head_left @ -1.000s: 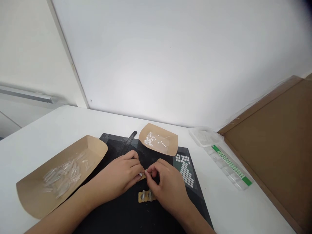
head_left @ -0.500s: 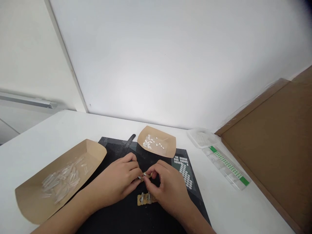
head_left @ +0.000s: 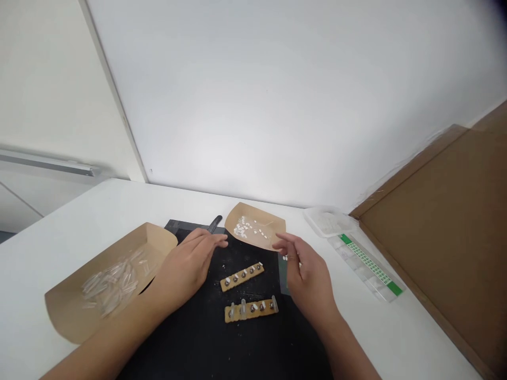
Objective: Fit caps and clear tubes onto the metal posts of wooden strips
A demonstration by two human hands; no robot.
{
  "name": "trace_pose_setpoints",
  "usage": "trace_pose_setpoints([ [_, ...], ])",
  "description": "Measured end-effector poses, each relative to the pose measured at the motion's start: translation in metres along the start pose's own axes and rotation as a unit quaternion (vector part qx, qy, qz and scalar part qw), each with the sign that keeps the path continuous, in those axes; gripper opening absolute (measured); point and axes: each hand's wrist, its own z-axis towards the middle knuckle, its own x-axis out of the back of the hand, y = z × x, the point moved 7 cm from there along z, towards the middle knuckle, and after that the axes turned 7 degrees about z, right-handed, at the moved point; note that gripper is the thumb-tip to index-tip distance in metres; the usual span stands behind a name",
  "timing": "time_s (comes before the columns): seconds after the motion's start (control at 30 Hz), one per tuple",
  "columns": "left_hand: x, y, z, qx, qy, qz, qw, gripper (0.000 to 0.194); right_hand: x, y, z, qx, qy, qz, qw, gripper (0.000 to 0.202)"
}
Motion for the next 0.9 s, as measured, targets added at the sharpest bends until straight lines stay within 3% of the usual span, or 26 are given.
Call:
trace_pose_setpoints([
  [0.13,-0.001,0.007,0.0,-0.011,-0.016,0.016,1.0,0.066,0.013,-0.002,0.003,0.007,0.059,0.01,0.998,0.036],
  [0.2,0.001,0.012,0.001,-0.02,-0.018,0.013,1.0,0.052,0.019,-0.006,0.003,0.018,0.076,-0.004,0.997,0.029],
  [0.27,0.004,0.017,0.002,-0.026,-0.015,0.01,1.0,0.024,0.02,-0.008,0.002,0.025,0.062,-0.027,0.997,0.018],
  [0.33,0.007,0.02,0.003,-0.035,-0.009,0.017,0.999,0.011,0.017,-0.009,0.0,0.027,0.023,-0.054,0.998,0.029],
  [0.43,0.007,0.024,0.003,-0.061,-0.002,0.025,0.998,0.021,0.013,-0.007,-0.003,0.035,-0.028,-0.078,0.996,0.039],
  [0.63,0.0,0.024,0.0,-0.112,0.004,0.028,0.993,0.019,0.008,-0.004,-0.005,0.056,-0.055,-0.048,0.996,0.031],
  [0.8,-0.002,0.036,-0.004,-0.142,-0.017,0.02,0.99,0.052,0.014,-0.004,-0.004,0.053,-0.007,-0.013,0.998,0.04],
  [0.9,-0.006,0.053,-0.007,-0.143,-0.059,-0.019,0.988,0.05,0.014,-0.005,-0.004,0.056,-0.021,-0.006,0.998,0.024],
])
